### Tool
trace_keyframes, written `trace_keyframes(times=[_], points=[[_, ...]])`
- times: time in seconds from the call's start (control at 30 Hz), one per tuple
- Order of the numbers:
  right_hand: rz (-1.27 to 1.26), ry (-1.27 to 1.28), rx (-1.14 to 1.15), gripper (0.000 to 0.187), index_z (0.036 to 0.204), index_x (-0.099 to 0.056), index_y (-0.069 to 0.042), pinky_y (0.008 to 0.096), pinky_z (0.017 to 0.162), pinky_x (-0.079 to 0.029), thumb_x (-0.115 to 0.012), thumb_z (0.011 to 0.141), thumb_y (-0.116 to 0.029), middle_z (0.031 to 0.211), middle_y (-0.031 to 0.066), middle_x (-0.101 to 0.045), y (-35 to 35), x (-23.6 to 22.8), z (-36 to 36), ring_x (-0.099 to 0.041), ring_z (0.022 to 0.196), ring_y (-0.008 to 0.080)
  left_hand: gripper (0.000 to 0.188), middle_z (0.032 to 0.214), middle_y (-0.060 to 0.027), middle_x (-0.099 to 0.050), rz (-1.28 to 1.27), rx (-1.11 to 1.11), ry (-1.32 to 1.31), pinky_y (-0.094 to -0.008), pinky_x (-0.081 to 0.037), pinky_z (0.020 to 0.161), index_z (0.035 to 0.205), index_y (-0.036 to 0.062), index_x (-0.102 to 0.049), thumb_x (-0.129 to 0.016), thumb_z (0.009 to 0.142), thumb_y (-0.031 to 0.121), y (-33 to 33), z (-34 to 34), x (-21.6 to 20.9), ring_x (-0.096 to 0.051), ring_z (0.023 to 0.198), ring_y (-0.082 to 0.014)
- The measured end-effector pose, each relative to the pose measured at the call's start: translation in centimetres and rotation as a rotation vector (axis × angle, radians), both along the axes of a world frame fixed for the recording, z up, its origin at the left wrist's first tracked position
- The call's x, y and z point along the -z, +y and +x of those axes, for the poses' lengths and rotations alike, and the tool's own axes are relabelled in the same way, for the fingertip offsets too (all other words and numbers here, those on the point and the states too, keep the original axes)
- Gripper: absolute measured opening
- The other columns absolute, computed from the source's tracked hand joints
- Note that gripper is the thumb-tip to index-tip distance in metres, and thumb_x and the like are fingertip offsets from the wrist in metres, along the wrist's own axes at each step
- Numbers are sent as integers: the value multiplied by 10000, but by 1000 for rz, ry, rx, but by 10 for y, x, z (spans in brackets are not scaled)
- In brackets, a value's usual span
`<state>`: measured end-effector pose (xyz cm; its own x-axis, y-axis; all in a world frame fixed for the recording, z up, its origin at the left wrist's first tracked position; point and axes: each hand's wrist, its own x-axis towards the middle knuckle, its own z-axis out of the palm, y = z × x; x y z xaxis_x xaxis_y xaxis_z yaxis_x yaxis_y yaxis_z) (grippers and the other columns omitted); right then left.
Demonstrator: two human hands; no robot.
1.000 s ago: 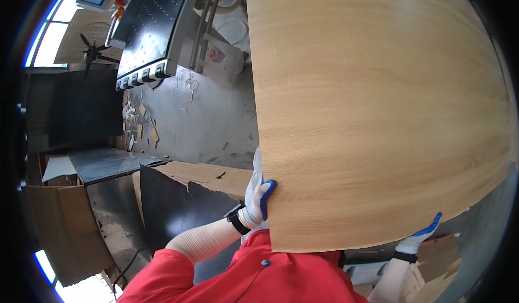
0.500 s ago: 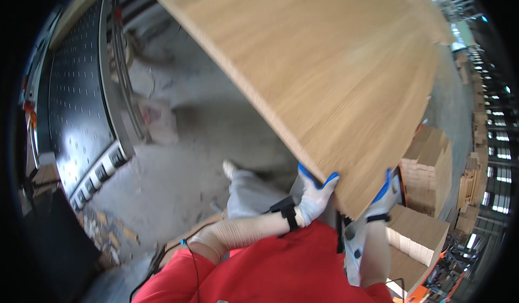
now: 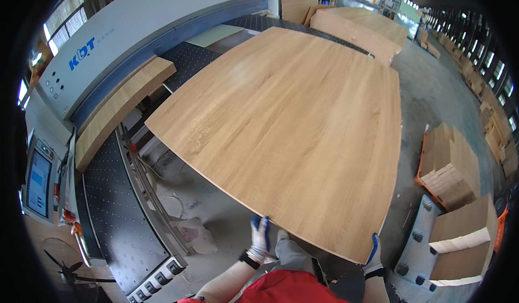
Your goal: The person slides a wooden board into a machine, carries a large black sheet to a stack of boards, and then feeds several smaller wooden boards into the machine.
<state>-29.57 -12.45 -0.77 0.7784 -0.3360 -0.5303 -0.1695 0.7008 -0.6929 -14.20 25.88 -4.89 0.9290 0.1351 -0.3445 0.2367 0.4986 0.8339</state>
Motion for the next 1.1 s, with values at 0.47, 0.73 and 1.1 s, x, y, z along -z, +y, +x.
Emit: trace_keyframes(times=[0.47, 0.73, 1.1], points=[[-176, -215, 406, 551, 1469, -370, -25, 425, 1093, -398, -460, 1019, -329, 1434, 146, -491, 76, 55, -59, -493, 1307, 273, 731, 1562, -115, -319, 220, -408, -465, -424, -303, 1146, 1576, 120, -176, -564, 965, 221, 195, 253, -12, -375, 1370, -280], [-1633, 161, 1063, 801, 1535, -198, -57, 489, 1091, -387, -441, 981, -582, 1554, 198, -271, 210, 76, 90, -351, 1401, 342, 642, 1387, -128, -510, -72, -262, -330, -458, -415, 1054, 1406, 91, -451, -524, 913, 497, 222, 249, 15, -508, 1250, -289], [-1904, 511, 994, 830, 1495, -231, -21, 509, 1028, -450, -522, 952, -577, 1503, 240, -330, 193, 131, 71, -434, 1324, 374, 556, 1447, -169, -374, 1096, -368, -596, -507, -486, 1025, 1449, 96, -325, -516, 994, 351, 248, 225, 58, -481, 1260, -315]])
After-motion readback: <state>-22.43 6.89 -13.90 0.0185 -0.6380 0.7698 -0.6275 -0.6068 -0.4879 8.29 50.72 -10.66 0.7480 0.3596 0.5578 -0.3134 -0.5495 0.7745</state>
